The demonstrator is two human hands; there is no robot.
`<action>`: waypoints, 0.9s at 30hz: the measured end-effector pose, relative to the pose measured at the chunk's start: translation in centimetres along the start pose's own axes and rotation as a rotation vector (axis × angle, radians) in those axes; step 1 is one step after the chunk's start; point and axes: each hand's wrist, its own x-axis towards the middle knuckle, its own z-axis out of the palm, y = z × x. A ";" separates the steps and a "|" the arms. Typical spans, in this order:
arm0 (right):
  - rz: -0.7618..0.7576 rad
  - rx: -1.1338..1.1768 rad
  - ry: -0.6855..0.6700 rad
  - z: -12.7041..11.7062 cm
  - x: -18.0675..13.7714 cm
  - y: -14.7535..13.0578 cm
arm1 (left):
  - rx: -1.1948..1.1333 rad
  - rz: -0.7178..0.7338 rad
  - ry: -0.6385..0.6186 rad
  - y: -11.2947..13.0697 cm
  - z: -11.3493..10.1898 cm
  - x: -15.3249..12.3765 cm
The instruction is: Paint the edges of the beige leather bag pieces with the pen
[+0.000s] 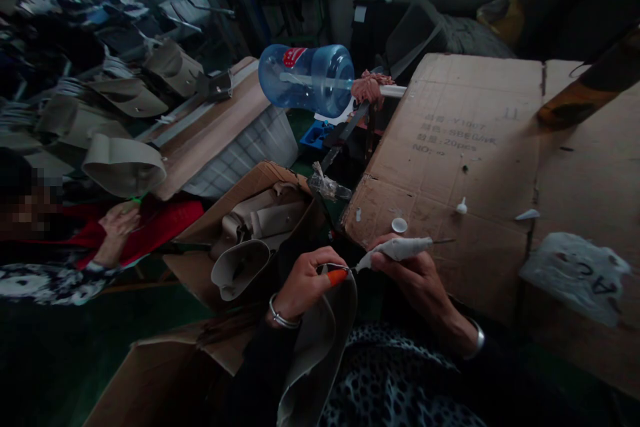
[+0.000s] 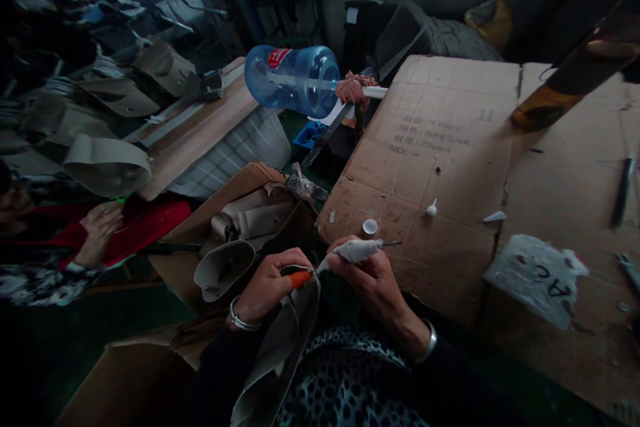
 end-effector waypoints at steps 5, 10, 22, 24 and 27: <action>-0.015 -0.022 0.080 0.4 -0.8 0.6 | 0.009 -0.058 0.230 -1.1 -2.2 -1.9; -0.014 -0.037 0.028 1.1 -1.3 1.7 | -0.144 -0.135 0.797 -4.5 -6.2 -4.1; 0.047 -0.232 0.150 3.3 -2.5 1.0 | -0.377 -0.222 1.291 -10.8 -8.7 -9.2; 0.055 -0.264 0.166 3.4 -2.5 1.0 | -0.324 -0.207 1.316 -11.1 -8.5 -9.3; 0.078 -0.293 0.187 3.2 -2.4 1.3 | -0.261 -0.193 1.354 -11.3 -8.5 -9.3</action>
